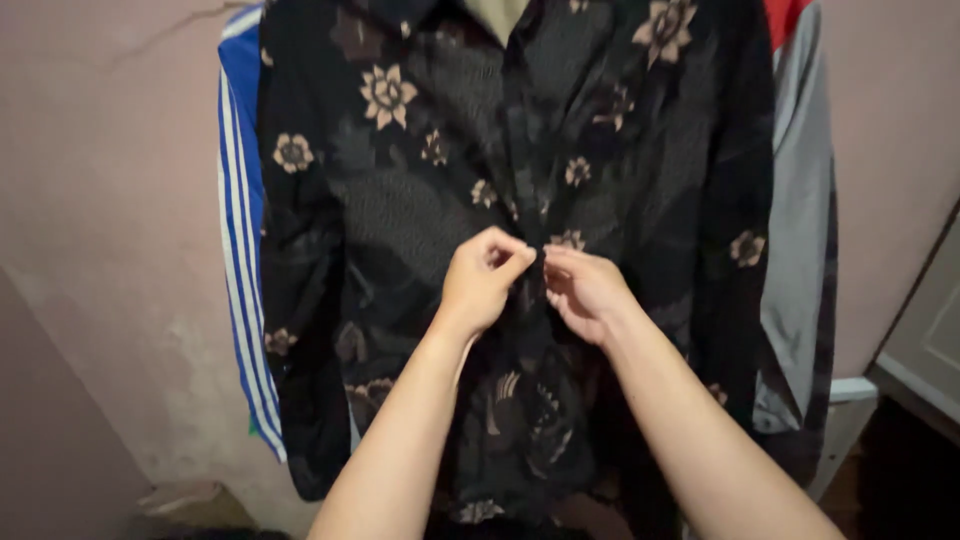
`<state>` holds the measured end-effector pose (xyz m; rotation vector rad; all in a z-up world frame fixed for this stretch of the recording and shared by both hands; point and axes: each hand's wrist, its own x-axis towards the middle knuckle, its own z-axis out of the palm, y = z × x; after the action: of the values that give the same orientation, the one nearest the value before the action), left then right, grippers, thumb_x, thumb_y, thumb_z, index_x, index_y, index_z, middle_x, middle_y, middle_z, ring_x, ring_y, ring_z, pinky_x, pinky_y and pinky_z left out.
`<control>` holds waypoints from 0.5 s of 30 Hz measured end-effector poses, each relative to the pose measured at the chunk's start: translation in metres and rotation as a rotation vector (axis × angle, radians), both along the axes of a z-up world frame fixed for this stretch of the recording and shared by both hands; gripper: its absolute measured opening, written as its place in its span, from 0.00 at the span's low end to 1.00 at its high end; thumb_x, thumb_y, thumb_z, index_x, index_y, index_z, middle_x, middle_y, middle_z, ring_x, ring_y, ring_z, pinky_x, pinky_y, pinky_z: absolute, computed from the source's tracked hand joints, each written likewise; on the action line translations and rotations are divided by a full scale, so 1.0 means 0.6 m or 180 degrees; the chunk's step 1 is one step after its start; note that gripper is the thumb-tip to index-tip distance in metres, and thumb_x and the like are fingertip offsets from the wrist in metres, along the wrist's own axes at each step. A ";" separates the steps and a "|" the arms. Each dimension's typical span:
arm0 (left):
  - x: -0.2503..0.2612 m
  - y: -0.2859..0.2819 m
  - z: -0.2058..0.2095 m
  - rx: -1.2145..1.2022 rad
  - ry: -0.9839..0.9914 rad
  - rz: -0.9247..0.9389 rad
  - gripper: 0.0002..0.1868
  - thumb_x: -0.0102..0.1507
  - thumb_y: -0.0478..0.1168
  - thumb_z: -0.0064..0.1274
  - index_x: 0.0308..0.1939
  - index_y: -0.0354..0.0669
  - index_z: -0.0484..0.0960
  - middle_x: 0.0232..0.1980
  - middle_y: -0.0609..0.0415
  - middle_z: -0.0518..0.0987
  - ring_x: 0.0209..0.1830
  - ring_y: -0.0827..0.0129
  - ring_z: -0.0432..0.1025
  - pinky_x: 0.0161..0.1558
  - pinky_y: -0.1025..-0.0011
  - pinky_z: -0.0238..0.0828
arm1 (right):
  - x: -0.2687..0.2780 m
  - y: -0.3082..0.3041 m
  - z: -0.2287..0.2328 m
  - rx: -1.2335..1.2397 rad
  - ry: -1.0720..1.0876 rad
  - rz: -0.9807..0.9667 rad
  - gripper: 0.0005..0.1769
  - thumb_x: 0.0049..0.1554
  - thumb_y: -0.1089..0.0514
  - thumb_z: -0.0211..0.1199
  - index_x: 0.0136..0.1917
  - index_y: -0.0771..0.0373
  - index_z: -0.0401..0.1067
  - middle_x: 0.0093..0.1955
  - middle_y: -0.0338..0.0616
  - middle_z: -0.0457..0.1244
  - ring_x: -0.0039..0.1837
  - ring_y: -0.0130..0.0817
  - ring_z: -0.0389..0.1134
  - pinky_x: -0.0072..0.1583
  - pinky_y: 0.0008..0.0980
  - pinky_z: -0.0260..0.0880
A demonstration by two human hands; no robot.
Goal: The person places a black patterned shirt on a wooden hanger, buttons the front of the shirt from top to middle, and hangs it on a wall rack next to other garments. The person then takes a black jacket, places it on a pink hanger, and hangs it on the same rack.
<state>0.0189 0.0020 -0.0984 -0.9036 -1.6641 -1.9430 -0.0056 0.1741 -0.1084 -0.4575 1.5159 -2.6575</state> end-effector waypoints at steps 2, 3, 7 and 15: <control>0.003 0.009 -0.001 -0.0122 0.0051 0.0318 0.04 0.64 0.33 0.60 0.37 0.37 0.79 0.31 0.60 0.78 0.31 0.82 0.68 0.36 0.79 0.67 | 0.012 -0.010 -0.027 -0.0357 0.0408 -0.0170 0.07 0.61 0.56 0.64 0.50 0.61 0.73 0.41 0.34 0.65 0.43 0.25 0.65 0.46 0.27 0.63; 0.005 0.013 -0.001 -0.0188 0.0095 0.0470 0.05 0.65 0.33 0.60 0.37 0.36 0.79 0.31 0.60 0.76 0.30 0.81 0.66 0.34 0.78 0.65 | 0.019 -0.017 -0.034 -0.0538 0.0631 -0.0264 0.09 0.64 0.55 0.65 0.51 0.61 0.71 0.41 0.32 0.63 0.42 0.24 0.64 0.45 0.27 0.61; 0.015 0.024 -0.002 0.0117 0.0166 0.0135 0.14 0.64 0.29 0.57 0.50 0.39 0.71 0.37 0.60 0.75 0.34 0.82 0.65 0.37 0.79 0.65 | 0.059 -0.035 -0.047 0.0064 0.1327 -0.0755 0.08 0.61 0.62 0.65 0.54 0.62 0.73 0.43 0.33 0.65 0.43 0.20 0.62 0.46 0.22 0.60; 0.027 0.018 -0.050 -0.0218 0.0276 0.1219 0.29 0.57 0.29 0.62 0.59 0.40 0.66 0.38 0.58 0.73 0.37 0.78 0.70 0.40 0.77 0.72 | 0.084 -0.036 -0.086 0.1386 0.1040 -0.1388 0.07 0.59 0.62 0.65 0.50 0.67 0.75 0.40 0.38 0.67 0.41 0.22 0.66 0.45 0.24 0.67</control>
<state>0.0354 0.0129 -0.1282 -0.6259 -1.7147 -1.5782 0.0447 0.1526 -0.1601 -0.6062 2.4714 -2.4899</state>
